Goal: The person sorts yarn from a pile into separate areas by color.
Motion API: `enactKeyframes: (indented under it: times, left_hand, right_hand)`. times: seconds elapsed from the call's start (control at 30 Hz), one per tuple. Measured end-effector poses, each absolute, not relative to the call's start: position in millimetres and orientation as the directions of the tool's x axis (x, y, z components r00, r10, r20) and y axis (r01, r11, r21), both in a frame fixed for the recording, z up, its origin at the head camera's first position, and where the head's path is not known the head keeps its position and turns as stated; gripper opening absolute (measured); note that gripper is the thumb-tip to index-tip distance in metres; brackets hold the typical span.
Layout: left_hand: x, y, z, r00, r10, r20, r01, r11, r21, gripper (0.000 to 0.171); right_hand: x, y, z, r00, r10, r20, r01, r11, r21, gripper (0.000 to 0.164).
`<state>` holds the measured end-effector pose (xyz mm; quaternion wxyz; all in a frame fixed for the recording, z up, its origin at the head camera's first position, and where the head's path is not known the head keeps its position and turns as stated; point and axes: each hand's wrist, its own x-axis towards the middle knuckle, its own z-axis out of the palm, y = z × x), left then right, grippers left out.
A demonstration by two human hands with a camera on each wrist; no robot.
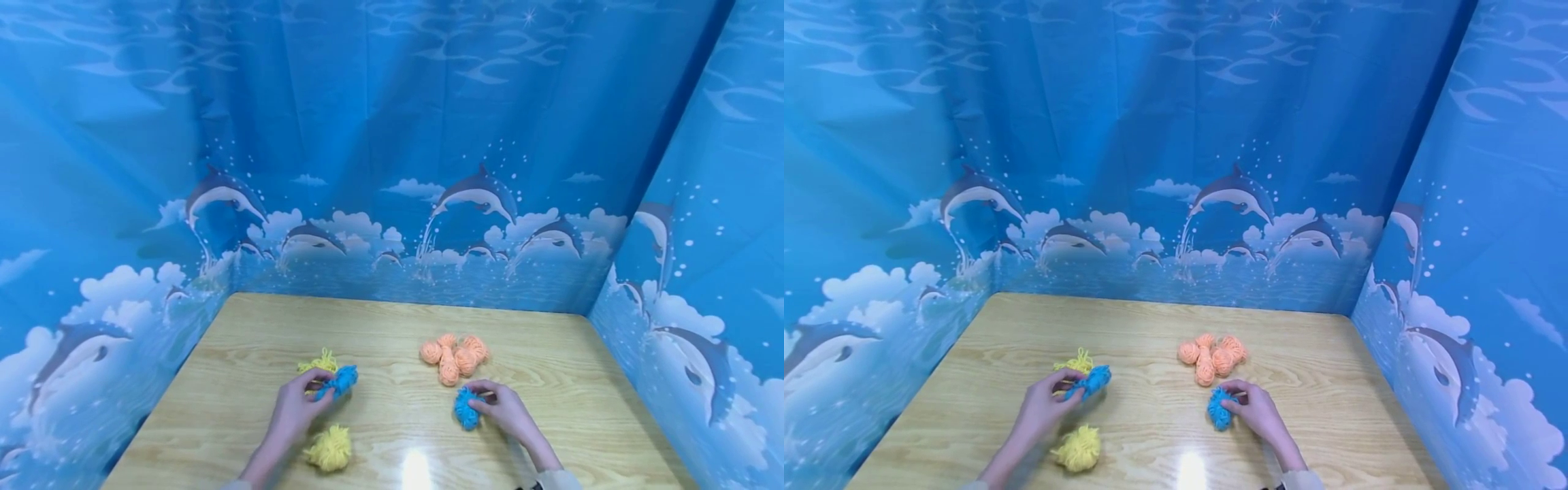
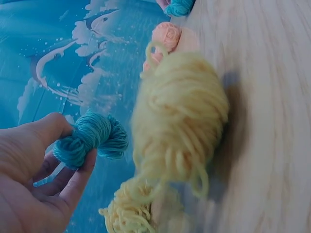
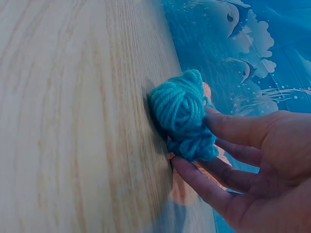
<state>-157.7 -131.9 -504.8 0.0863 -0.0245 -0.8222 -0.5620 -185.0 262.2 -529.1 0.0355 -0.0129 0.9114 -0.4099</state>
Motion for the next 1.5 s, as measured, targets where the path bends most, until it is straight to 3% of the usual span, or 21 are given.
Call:
enactKeyframes:
  times: [0.93, 1.5]
  left_hand:
    - [-179.0, -43.7, -505.9, -0.935, 0.19, 0.299, 0.346, 0.318, 0.882, 0.02]
    - [-179.3, 4.0, -528.1, -0.937, 0.285, 0.202, 0.296, 0.341, 0.892, 0.02]
  right_hand:
    - [-178.6, 262.2, -526.0, -0.995, -0.072, -0.062, 0.002, 0.64, -0.768, 0.032]
    - [-174.1, 266.5, -530.5, -0.99, -0.139, -0.028, -0.066, 0.624, -0.778, 0.035]
